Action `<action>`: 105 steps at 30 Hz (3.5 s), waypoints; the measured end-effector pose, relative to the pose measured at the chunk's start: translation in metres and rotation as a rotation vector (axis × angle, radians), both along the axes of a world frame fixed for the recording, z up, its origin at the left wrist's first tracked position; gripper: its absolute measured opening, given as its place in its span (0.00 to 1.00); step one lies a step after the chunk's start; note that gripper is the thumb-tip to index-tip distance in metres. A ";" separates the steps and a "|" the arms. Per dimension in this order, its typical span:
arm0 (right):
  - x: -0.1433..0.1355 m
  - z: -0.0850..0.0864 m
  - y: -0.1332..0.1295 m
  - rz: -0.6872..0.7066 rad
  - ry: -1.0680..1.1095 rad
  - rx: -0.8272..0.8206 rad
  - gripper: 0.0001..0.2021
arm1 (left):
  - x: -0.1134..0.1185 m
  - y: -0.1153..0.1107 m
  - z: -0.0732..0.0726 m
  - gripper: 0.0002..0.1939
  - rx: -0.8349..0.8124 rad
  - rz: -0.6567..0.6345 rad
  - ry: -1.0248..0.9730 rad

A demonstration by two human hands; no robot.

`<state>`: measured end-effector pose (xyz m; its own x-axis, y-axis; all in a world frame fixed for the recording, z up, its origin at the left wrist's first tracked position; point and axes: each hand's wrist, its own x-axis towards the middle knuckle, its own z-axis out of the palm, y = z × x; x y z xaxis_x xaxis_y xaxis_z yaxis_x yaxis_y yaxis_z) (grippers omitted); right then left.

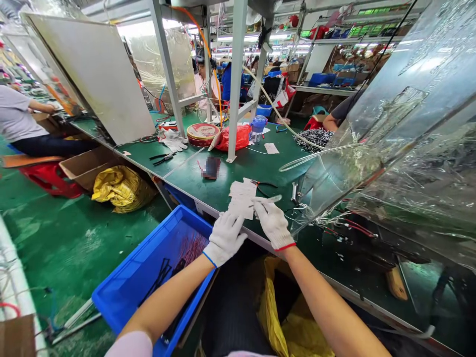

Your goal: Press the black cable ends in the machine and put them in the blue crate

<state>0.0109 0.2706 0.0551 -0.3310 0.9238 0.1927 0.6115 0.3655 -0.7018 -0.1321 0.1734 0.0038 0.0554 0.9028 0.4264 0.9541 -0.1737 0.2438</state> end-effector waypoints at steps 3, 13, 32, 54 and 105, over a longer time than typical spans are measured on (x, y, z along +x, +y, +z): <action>-0.022 0.006 0.013 -0.087 -0.011 -0.121 0.17 | -0.001 0.005 -0.001 0.29 -0.009 0.007 -0.016; -0.064 -0.010 0.030 -0.248 -0.261 -0.065 0.21 | 0.004 0.009 -0.005 0.28 0.066 0.036 -0.047; -0.065 -0.013 0.029 -0.176 -0.373 0.012 0.21 | 0.005 0.014 -0.025 0.28 0.280 0.059 -0.101; -0.063 -0.019 0.034 -0.233 -0.287 -0.052 0.20 | 0.005 0.013 -0.028 0.30 0.262 0.078 -0.080; 0.039 0.024 -0.096 0.056 -0.195 0.078 0.14 | 0.024 0.042 0.002 0.17 0.165 0.020 0.051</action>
<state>0.0495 0.1748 0.0794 -0.4192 0.8878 0.1898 0.7104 0.4509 -0.5403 -0.1080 0.2152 0.0063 0.0630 0.8220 0.5660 0.9682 -0.1878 0.1650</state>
